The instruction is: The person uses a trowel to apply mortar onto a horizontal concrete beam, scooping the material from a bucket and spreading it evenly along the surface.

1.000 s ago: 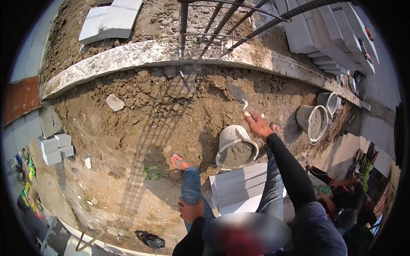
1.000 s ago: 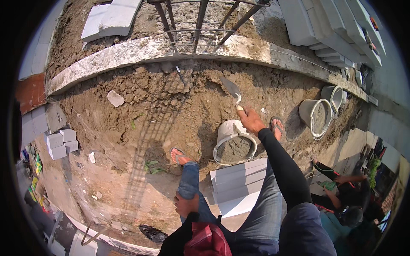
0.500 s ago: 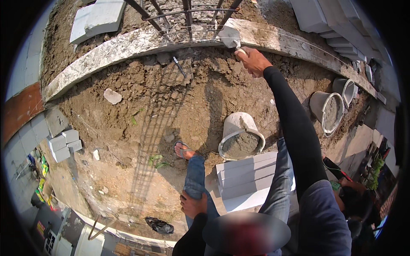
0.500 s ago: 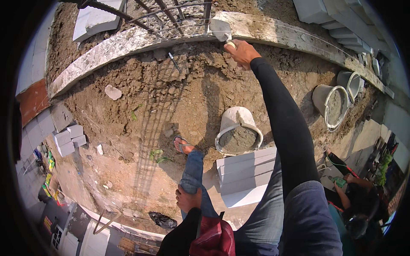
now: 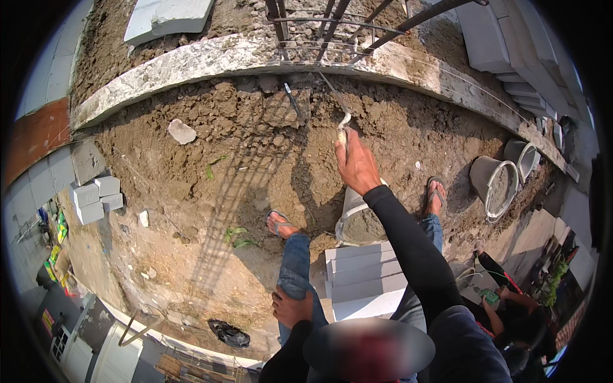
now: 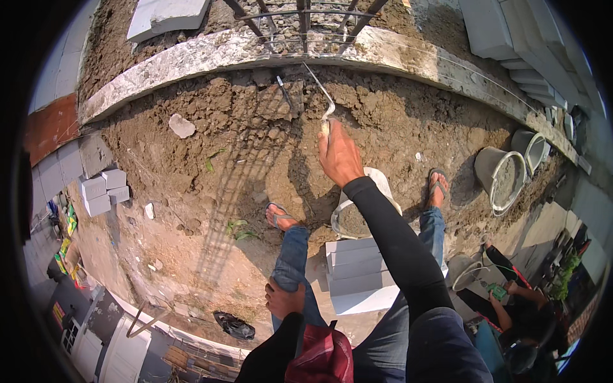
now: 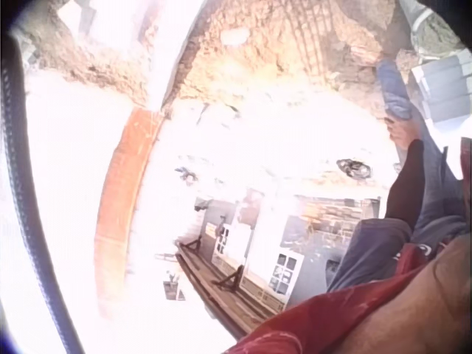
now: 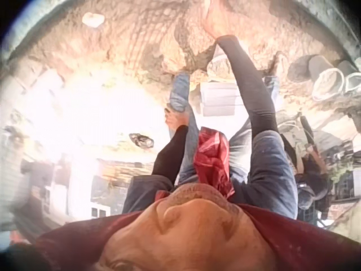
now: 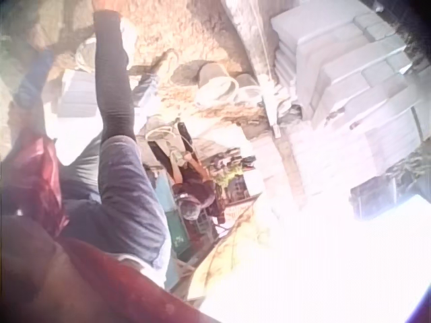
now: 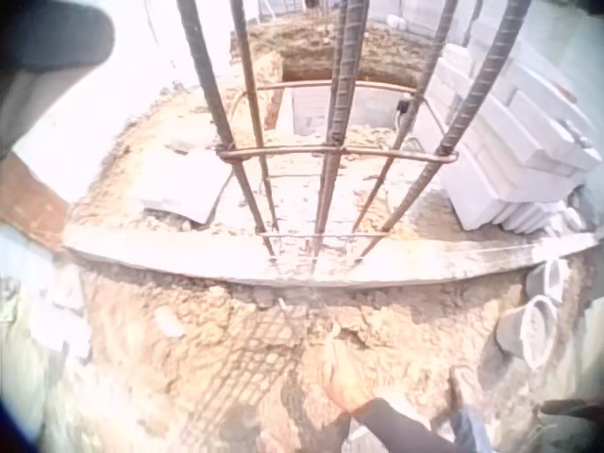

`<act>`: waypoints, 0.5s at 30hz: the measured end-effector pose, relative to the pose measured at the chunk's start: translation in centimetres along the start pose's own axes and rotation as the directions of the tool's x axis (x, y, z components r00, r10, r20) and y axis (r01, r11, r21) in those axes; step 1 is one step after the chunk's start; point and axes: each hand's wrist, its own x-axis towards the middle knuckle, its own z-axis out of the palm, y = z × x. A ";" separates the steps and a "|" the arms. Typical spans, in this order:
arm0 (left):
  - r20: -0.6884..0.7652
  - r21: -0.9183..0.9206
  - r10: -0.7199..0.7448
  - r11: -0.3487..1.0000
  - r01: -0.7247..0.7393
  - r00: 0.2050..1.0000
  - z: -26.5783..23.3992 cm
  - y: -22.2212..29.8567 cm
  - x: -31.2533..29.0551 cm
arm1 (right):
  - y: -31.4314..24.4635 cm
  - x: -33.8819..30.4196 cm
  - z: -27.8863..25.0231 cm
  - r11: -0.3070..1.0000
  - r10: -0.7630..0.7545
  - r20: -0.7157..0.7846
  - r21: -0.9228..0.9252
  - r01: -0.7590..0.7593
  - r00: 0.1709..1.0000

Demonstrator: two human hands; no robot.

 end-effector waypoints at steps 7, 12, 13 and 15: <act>0.003 -0.039 -0.015 0.999 0.015 1.000 0.1 -0.4 0.1 | -2.8 11.0 4.8 0.984 0.176 0.148 -0.006 -0.177 0.973; 0.018 -0.082 -0.041 0.996 0.043 0.999 0.1 -2.1 0.2 | -4.5 7.0 -3.1 0.961 0.275 0.347 -0.115 -0.250 0.896; 0.028 -0.094 -0.033 0.995 0.035 0.999 0.3 -1.9 0.3 | -3.3 6.1 -3.2 0.964 0.240 0.266 -0.175 -0.198 0.934; 0.008 -0.104 -0.042 0.994 0.043 0.999 0.3 -1.9 1.0 | -2.8 4.0 -1.2 0.965 0.260 0.302 -0.090 -0.245 0.917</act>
